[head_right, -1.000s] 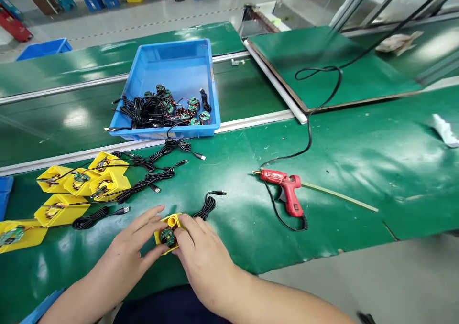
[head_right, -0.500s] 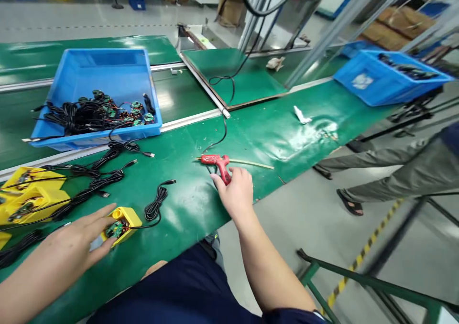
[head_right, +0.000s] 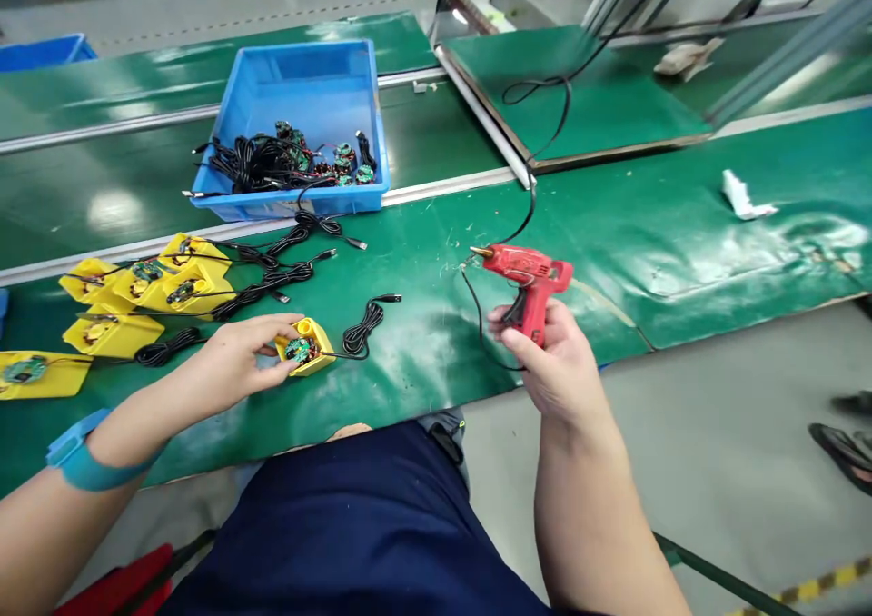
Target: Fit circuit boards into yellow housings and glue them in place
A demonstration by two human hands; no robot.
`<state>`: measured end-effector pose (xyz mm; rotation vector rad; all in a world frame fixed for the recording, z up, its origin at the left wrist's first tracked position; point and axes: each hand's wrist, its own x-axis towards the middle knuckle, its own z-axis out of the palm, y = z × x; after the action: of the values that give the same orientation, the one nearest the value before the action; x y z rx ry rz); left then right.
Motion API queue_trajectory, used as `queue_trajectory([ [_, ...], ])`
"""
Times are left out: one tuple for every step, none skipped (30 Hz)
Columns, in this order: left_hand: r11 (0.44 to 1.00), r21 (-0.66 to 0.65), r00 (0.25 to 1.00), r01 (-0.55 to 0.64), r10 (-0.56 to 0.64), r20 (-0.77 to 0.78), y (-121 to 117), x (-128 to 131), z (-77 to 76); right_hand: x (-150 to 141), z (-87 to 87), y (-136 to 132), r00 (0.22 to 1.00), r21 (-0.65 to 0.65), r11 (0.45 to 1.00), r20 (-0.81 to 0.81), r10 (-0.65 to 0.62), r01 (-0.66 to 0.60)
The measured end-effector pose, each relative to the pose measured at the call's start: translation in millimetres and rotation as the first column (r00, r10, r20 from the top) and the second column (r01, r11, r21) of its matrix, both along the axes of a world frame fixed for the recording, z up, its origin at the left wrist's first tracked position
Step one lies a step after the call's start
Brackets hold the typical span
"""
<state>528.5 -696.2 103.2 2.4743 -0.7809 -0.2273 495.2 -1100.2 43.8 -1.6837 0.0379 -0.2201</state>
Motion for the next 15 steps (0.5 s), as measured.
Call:
queue_trajectory([
  [1.0, -0.012, 1.0, -0.008, 0.008, -0.003, 0.7, -0.9, -1.3, -7.7, 5.7, 7.2, 0.999, 0.065, 0.997, -0.021, 0.04, -0.038],
  [1.0, -0.021, 1.0, -0.015, 0.015, -0.007, 1.4, -1.5, -2.5, -13.9, 10.9, 15.4, 0.996, 0.136, 0.988, -0.051, 0.078, -0.071],
  [0.999, -0.03, 1.0, -0.024, 0.024, -0.008, 2.0, -1.6, -3.5, -19.0, 15.4, 24.4, 0.991, 0.215, 0.972, -0.075, 0.111, -0.092],
  [0.999, -0.037, 0.999, -0.033, 0.033, -0.012, 2.7, -1.2, -4.4, -23.2, 19.1, 34.2, 0.987, 0.295, 0.95, -0.088, 0.138, -0.107],
  [0.998, -0.042, 0.999, -0.038, 0.037, -0.02, 3.3, -0.3, -5.1, -27.2, 22.1, 44.3, 0.985, 0.353, 0.928, -0.082, 0.154, -0.116],
  [0.998, -0.049, 0.999, -0.039, 0.037, -0.032, 3.8, 1.0, -5.6, -31.5, 24.2, 54.7, 0.984, 0.369, 0.921, -0.066, 0.163, -0.128],
  [0.998, -0.058, 0.998, -0.034, 0.032, -0.045, 4.4, 2.7, -5.9, -36.6, 25.7, 65.0, 0.985, 0.347, 0.927, -0.043, 0.17, -0.144],
  [0.997, -0.069, 0.998, -0.024, 0.02, -0.059, 4.9, 4.7, -5.9, -42.4, 26.7, 75.0, 0.983, 0.29, 0.942, -0.023, 0.183, -0.169],
  [0.997, -0.081, 0.998, -0.008, 0.002, -0.07, 5.4, 6.8, -5.6, -48.8, 27.4, 84.4, 0.979, 0.199, 0.96, -0.011, 0.205, -0.198],
  [0.996, -0.092, 0.997, 0.012, -0.019, -0.077, 6.0, 8.9, -5.0, -55.4, 27.9, 93.0, 0.972, 0.081, 0.969, -0.002, 0.234, -0.233],
  [0.994, -0.101, 0.996, 0.03, -0.038, -0.08, 6.5, 11.0, -4.0, -61.8, 28.4, 100.7, 0.963, -0.049, 0.962, 0.011, 0.268, -0.268],
  [0.994, -0.102, 0.995, 0.048, -0.057, -0.085, 7.0, 12.9, -2.6, -67.5, 28.9, 107.5, 0.951, -0.18, 0.938, 0.029, 0.307, -0.297],
  [0.994, -0.093, 0.993, 0.064, -0.073, -0.094, 7.3, 14.7, -1.0, -72.0, 29.3, 113.5, 0.936, -0.301, 0.9, 0.057, 0.348, -0.317],
  [0.994, -0.078, 0.99, 0.077, -0.086, -0.108, 7.4, 16.4, 0.7, -75.4, 29.6, 118.8, 0.916, -0.405, 0.854, 0.086, 0.392, -0.327],
  [0.994, -0.06, 0.988, 0.089, -0.095, -0.123, 7.3, 18.1, 2.4, -77.5, 29.7, 123.4, 0.897, -0.487, 0.81, 0.11, 0.429, -0.327],
])
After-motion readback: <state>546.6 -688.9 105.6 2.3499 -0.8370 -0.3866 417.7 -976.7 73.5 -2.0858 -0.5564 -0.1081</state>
